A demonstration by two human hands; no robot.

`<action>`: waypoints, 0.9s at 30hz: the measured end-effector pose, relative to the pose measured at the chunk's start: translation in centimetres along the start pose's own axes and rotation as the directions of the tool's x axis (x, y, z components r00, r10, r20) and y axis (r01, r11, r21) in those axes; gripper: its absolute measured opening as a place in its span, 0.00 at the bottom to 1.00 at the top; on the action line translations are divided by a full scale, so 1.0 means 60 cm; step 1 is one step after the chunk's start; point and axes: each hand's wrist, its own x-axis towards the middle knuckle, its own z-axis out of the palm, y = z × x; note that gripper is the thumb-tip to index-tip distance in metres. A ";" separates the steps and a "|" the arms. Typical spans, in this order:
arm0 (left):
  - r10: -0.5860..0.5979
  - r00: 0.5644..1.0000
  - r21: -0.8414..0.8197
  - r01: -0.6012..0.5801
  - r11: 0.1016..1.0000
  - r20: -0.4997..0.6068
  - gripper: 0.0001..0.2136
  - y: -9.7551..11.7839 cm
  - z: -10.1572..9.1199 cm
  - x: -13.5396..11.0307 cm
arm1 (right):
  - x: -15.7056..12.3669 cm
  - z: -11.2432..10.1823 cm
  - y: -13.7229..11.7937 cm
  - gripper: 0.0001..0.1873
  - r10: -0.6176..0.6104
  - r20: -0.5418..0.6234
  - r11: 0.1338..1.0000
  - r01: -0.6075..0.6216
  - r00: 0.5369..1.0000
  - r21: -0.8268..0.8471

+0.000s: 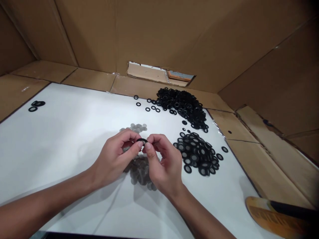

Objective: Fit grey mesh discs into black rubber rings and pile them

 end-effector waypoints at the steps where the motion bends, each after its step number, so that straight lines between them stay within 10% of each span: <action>1: -0.005 1.000 -0.006 0.005 1.000 -0.003 0.06 0.000 0.000 0.000 | 0.000 -0.002 0.000 0.01 0.017 0.005 1.000 -0.017 1.000 0.021; 13: -0.052 0.996 -0.069 0.047 0.996 -0.067 0.05 0.002 0.002 0.002 | 0.011 -0.005 -0.004 0.06 0.278 0.069 0.927 -0.286 0.958 0.244; 27: -0.129 0.992 -0.112 0.127 0.986 -0.012 0.05 0.006 0.002 0.006 | 0.005 -0.010 -0.004 0.08 0.202 0.142 0.971 -0.218 0.969 0.102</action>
